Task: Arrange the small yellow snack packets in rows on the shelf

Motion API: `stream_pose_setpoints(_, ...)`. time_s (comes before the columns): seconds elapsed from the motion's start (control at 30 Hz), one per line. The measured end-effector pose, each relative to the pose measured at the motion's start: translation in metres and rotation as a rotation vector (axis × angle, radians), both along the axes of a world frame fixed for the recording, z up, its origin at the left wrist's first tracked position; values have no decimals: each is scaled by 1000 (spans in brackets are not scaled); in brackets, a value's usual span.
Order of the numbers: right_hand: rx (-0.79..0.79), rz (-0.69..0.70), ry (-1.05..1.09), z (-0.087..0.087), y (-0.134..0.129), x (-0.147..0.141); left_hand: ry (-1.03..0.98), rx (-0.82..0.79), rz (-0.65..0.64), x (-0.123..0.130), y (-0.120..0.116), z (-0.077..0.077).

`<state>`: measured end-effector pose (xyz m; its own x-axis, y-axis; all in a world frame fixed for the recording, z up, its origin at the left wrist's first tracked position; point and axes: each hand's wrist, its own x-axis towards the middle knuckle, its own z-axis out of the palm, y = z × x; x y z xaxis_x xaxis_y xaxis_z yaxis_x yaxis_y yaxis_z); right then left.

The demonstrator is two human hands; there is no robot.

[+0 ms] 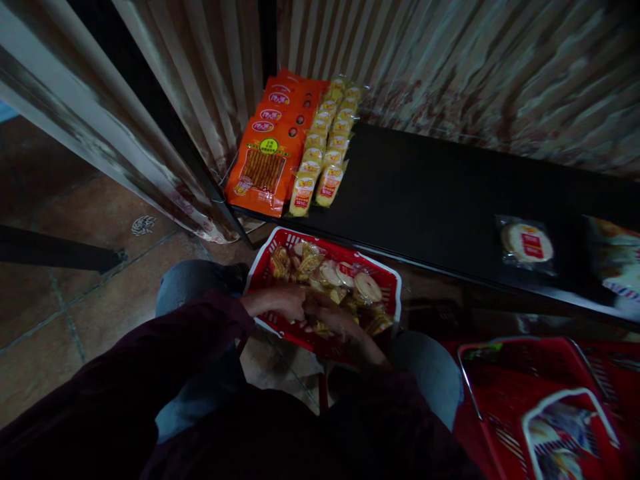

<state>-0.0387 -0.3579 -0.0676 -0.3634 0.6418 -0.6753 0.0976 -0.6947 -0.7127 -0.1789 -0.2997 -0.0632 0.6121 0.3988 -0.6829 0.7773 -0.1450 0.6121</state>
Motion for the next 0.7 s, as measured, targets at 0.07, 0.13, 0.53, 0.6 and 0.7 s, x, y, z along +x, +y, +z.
stream_pose_setpoints(0.07, 15, -59, 17, 9, 9, 13, -114, 4, 48, -1, 12, 14)
stream_pose_setpoints(0.13, 116, -293, -111, 14, 17, 23, -134, 62, 220, 1, 22, 21)
stream_pose_setpoints(0.53, 648, -280, -632, -17, 14, 11, -377, 88, 672, 21, 25, 8)
stream_pose_setpoints(0.6, 720, -238, -722, -24, 14, 11, -292, 186, 581, 20, 24, 10)
stream_pose_setpoints(0.7, 830, -263, -856, -30, 19, 18, -123, 441, 542, 17, 23, 16)
